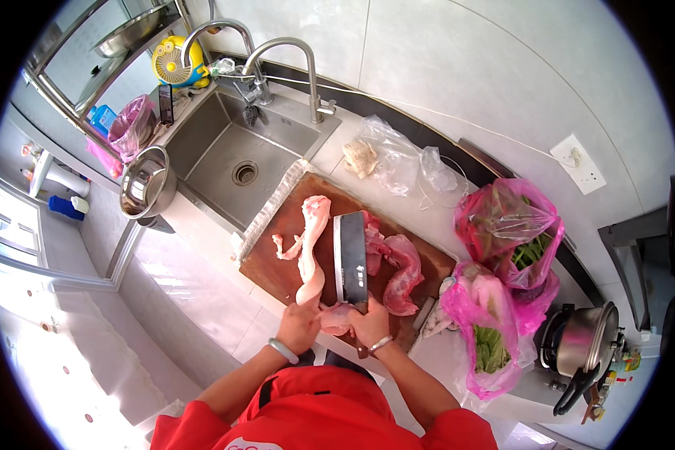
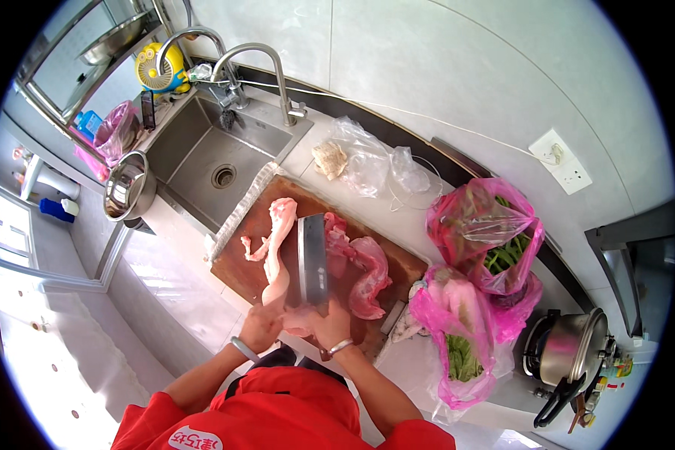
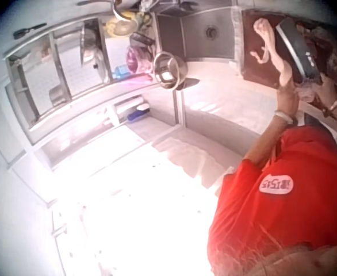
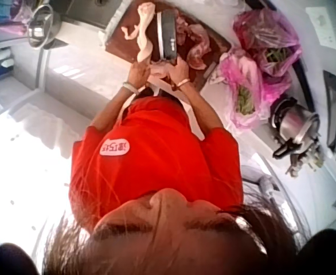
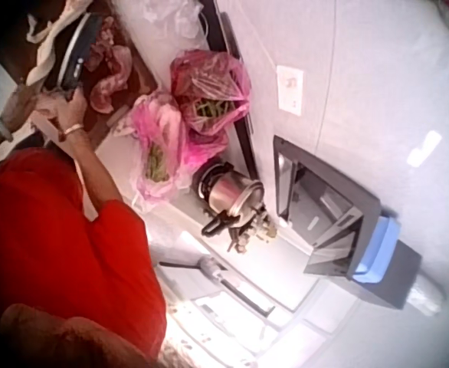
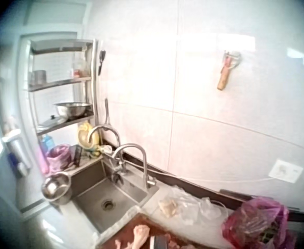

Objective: The person uses a cleaver to cut a long strip of raw pork belly into smaller pieces on a wooden cutting board. The person holds the meat with their left hand and chops with their right hand, separating the strip into individual chunks.

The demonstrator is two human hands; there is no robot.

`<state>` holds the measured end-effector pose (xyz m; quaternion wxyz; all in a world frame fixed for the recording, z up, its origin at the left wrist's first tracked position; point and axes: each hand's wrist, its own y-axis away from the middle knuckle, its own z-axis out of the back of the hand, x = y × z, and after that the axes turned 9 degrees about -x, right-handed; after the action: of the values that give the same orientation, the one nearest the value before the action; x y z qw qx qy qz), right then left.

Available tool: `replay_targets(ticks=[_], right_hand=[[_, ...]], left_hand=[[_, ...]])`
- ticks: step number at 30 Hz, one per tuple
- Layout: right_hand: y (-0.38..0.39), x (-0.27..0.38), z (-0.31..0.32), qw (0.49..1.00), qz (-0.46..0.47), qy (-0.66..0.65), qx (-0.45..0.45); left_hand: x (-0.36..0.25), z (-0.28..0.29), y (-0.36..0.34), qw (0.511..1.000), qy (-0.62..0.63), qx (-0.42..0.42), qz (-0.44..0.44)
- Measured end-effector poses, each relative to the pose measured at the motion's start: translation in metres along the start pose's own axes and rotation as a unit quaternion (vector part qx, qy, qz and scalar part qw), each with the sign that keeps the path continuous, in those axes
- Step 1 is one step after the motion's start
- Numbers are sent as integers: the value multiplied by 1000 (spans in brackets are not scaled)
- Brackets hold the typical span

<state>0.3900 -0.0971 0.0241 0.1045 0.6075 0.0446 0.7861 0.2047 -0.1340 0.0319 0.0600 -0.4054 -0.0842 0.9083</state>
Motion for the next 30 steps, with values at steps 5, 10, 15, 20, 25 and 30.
replay_targets(ticks=[5,10,15,20,25,30], right_hand=[[8,37,26,990,-111,-74,42],[14,28,46,999,-11,27,27],[34,2,70,993,-46,94,-57],[55,7,106,988,-61,52,-135],[73,14,132,983,-61,34,-172],[88,8,146,974,-85,3,-209]], left_hand=[[-20,27,-6,971,-167,29,170],[-62,27,-30,969,-225,-100,-24],[-48,-22,-49,985,-133,-18,-104],[-71,-44,-90,925,-225,302,47],[-58,-64,-106,838,-297,458,3],[-96,-69,-93,776,-226,572,-140]])
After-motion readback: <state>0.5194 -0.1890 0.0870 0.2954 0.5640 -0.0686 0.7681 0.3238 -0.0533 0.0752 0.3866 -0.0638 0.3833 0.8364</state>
